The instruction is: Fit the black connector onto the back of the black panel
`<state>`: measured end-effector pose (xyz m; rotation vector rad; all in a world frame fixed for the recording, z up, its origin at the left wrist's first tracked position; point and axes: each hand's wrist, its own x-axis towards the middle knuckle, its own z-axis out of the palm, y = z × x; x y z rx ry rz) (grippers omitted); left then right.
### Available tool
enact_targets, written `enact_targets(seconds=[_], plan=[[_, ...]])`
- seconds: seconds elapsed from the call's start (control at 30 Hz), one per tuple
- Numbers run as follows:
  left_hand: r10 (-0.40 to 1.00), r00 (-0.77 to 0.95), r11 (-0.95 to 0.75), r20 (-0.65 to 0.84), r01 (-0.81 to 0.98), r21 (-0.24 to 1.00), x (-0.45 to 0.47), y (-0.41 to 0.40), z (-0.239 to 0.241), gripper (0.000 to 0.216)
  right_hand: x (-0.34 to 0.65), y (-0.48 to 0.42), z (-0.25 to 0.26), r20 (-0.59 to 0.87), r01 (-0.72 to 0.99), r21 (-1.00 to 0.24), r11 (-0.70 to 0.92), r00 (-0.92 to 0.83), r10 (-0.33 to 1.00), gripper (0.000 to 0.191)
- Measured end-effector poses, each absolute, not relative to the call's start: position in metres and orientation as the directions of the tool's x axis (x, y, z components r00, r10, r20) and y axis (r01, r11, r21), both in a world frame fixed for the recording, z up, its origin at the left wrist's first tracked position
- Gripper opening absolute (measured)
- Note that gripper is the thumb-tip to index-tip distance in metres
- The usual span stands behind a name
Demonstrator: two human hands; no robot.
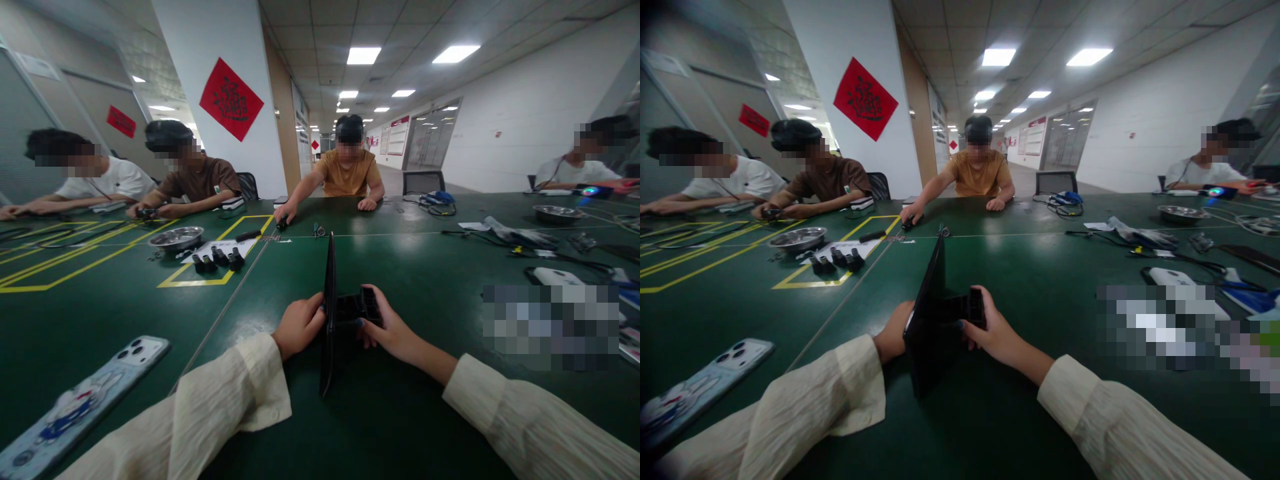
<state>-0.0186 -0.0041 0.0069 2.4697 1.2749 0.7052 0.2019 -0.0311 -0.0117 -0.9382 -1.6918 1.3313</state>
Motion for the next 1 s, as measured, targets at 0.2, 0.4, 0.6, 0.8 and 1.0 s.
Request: enact_targets(seconds=[0.2, 0.4, 0.6, 0.8, 1.0], plan=[[0.828, 0.481, -0.560, 0.288, 0.694, 0.452, -0.0179, -0.0046, 0.0069, 0.020, 0.2025, -0.0304, -0.0130, 0.132, 0.086, -0.979, 0.187, -0.432, 0.892, 0.073], [0.845, 0.463, -0.534, 0.267, 0.720, 0.443, -0.0176, -0.0069, 0.0116, 0.024, 0.2035, -0.0302, -0.0129, 0.125, 0.076, -0.982, 0.174, -0.435, 0.892, 0.074], [0.850, 0.466, -0.525, 0.244, 0.721, 0.453, -0.0174, -0.0089, 0.0148, 0.020, 0.2036, -0.0301, -0.0147, 0.128, 0.083, -0.980, 0.180, -0.428, 0.895, 0.074], [0.853, 0.468, -0.522, 0.231, 0.752, 0.402, -0.0173, -0.0106, 0.0140, 0.021, 0.2029, -0.0307, -0.0145, 0.132, 0.060, -0.983, 0.173, -0.423, 0.896, 0.075], [0.848, 0.474, -0.530, 0.238, 0.771, 0.353, -0.0165, -0.0112, 0.0150, 0.026, 0.2032, -0.0296, -0.0147, 0.125, 0.070, -0.983, 0.169, -0.418, 0.900, 0.074]])
